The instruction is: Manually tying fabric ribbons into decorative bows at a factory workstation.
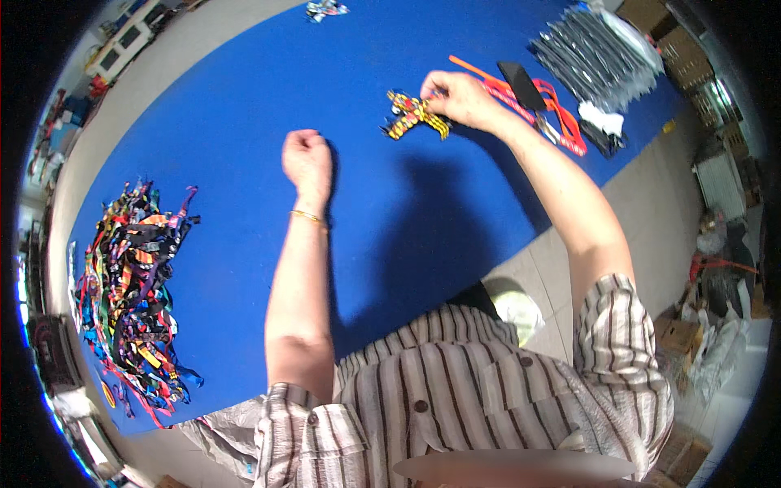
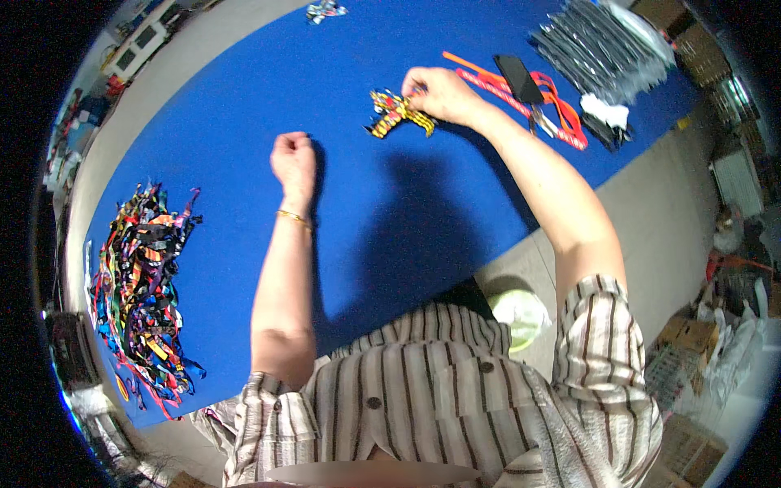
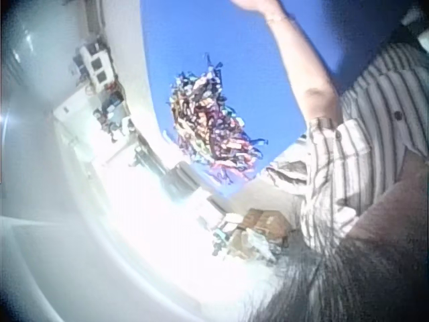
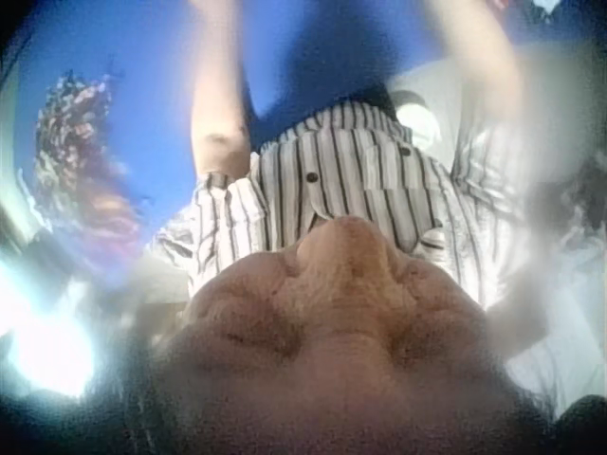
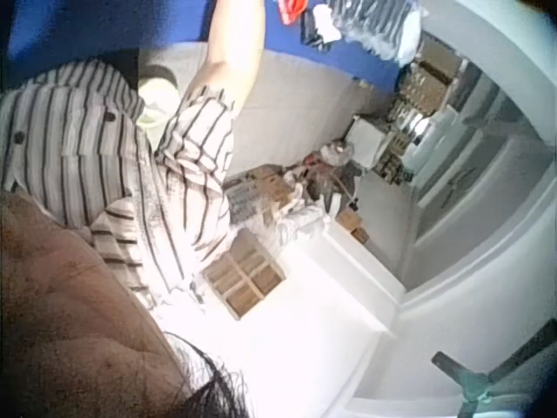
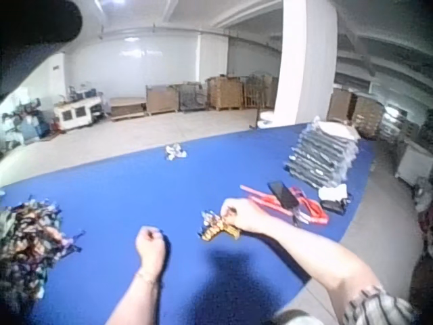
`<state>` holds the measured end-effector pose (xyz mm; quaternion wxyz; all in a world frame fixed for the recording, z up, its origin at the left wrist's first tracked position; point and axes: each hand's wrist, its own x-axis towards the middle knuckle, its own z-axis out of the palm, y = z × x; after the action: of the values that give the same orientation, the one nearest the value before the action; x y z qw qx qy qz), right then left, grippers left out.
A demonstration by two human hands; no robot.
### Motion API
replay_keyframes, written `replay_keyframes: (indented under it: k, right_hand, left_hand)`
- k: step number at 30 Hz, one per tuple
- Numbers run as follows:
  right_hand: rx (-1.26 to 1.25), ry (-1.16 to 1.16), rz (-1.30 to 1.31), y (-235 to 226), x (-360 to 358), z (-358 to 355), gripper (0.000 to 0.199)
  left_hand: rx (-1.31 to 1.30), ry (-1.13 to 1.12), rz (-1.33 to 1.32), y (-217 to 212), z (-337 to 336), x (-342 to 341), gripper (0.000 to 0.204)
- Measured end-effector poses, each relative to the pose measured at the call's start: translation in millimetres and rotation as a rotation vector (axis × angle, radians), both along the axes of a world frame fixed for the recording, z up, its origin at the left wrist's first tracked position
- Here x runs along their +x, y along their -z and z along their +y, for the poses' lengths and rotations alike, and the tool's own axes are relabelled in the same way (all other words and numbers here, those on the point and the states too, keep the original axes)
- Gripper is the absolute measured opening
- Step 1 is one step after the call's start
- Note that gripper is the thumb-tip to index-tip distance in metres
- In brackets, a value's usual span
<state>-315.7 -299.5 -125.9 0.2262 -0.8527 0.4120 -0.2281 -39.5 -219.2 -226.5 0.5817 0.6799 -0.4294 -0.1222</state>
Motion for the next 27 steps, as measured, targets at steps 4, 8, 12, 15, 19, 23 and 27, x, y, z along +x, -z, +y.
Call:
replay_keyframes:
  k: [4, 8, 12, 15, 19, 23, 27]
  right_hand:
    - [0.062, 0.013, -0.044, 6, 22, -26, 0.011]
    - [0.092, -0.002, -0.078, -9, 35, -67, 0.011]
    - [0.042, -0.073, -0.105, 2, 60, -112, 0.012]
    - [0.024, -0.104, -0.107, 9, 70, -142, 0.012]
    - [0.046, -0.067, -0.074, 5, 87, -157, 0.013]
    - [0.085, -0.06, -0.022, 5, 93, -174, 0.014]
    - [0.109, -0.093, -0.037, 13, 99, -192, 0.014]
  left_hand:
    - [0.001, 0.158, 0.106, 6, -7, -46, 0.014]
    - [0.144, 0.195, 0.089, -21, 2, -64, 0.013]
    - [0.037, 0.201, -0.019, -26, 27, -68, 0.005]
    - [0.187, 0.289, 0.018, -40, 37, -75, 0.006]
    - [0.211, 0.314, 0.015, -47, 41, -75, 0.01]
    - [0.217, 0.371, 0.011, -42, 44, -74, 0.011]
    - [0.184, 0.389, 0.009, -38, 40, -72, 0.012]
